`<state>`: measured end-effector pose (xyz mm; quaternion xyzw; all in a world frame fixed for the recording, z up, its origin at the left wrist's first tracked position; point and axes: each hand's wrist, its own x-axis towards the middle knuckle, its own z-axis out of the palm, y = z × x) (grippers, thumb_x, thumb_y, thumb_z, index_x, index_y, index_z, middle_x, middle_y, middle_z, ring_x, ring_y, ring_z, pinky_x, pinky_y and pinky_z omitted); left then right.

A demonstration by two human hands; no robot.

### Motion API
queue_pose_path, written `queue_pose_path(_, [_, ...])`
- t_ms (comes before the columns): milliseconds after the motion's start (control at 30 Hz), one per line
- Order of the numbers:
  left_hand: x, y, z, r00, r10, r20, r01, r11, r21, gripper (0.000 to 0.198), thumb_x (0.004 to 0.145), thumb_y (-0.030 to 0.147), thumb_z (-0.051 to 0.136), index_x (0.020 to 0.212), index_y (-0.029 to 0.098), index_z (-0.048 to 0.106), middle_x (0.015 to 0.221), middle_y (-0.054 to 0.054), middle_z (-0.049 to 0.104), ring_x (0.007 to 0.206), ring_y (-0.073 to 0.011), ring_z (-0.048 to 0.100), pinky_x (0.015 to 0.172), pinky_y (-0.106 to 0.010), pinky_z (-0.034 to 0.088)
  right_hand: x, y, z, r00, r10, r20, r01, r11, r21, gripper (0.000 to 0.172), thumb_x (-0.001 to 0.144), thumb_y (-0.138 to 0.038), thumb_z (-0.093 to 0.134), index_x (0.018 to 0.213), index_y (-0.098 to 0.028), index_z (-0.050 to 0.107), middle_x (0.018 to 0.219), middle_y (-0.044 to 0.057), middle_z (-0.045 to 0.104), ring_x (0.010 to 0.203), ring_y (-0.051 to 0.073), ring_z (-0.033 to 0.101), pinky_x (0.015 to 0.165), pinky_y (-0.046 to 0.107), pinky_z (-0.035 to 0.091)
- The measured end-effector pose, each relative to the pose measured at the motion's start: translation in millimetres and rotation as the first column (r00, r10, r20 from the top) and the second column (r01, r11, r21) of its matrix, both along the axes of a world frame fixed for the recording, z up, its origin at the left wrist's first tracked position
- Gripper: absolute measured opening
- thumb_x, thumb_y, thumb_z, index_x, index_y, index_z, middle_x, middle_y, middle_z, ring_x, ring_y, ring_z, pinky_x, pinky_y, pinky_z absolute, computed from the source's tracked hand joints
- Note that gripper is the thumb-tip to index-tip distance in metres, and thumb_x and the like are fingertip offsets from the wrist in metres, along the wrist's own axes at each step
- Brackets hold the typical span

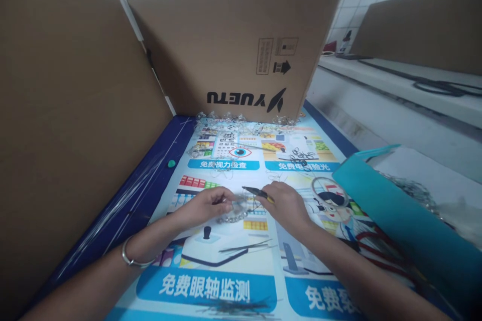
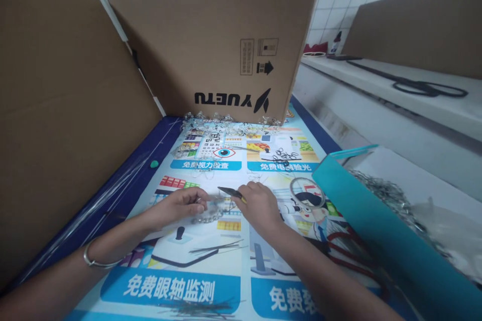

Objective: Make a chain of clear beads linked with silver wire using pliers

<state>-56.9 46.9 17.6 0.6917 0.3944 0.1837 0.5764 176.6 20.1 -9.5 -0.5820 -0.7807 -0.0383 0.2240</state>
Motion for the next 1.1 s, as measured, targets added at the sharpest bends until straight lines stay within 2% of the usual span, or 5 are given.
queue_pose_path(200, [6,-1,-2.4,0.993,0.06,0.102,-0.046,0.99,-0.133,0.028,0.079,0.042,0.053,0.08,0.014,0.052,0.063,0.001,0.054,0.051,-0.007,0.047,0.051,-0.02,0.036,-1,-1,2.1,1.0,-0.012,0.029,0.013,1.0,-0.024,0.021,0.082,-0.037,0.053,0.073,-0.019,0.06,0.071,0.003,0.059,0.072,0.016,0.053,0.064,0.026,0.035])
queue_pose_path(333, [-2,-2,-2.9,0.996,0.04,0.08,-0.023,0.979,-0.201,0.032,0.08,0.043,0.052,0.098,0.016,0.049,0.067,0.0,0.056,0.05,-0.0082,0.051,0.047,-0.02,0.036,1,-1,3.2,0.998,-0.03,0.056,0.03,1.0,-0.007,0.022,0.081,-0.038,0.053,0.073,-0.019,0.06,0.072,0.003,0.059,0.072,0.017,0.052,0.063,0.026,0.034])
queue_pose_path(533, [-10,1,3.4,0.984,-0.035,-0.176,0.04,0.999,0.022,0.039,0.08,0.036,0.052,0.117,0.022,0.049,0.069,0.001,0.054,0.059,-0.0106,0.051,0.05,-0.02,0.038,2,0,3.6,0.998,-0.011,0.067,0.009,0.999,0.032,0.025,0.084,-0.038,0.049,0.073,-0.019,0.06,0.07,0.004,0.059,0.071,0.017,0.053,0.063,0.026,0.034])
queue_pose_path(900, [-26,6,25.2,0.912,-0.334,-0.241,0.377,0.911,0.165,0.057,0.077,0.03,0.057,0.13,0.029,0.037,0.11,-0.006,0.051,0.092,-0.0168,0.051,0.075,-0.026,0.043,3,1,1.9,0.997,0.011,0.078,-0.013,1.0,0.026,0.023,0.084,-0.037,0.049,0.073,-0.019,0.06,0.07,0.004,0.059,0.071,0.017,0.053,0.063,0.026,0.034])
queue_pose_path(1100, [-16,6,11.7,0.941,-0.218,-0.26,0.286,0.922,0.261,0.041,0.083,0.033,0.048,0.123,0.023,0.045,0.101,-0.006,0.057,0.085,-0.0158,0.053,0.074,-0.027,0.042,3,0,1.9,0.995,-0.009,0.095,0.008,1.0,0.008,0.021,0.082,-0.036,0.052,0.074,-0.019,0.06,0.072,0.004,0.06,0.073,0.017,0.053,0.065,0.026,0.034])
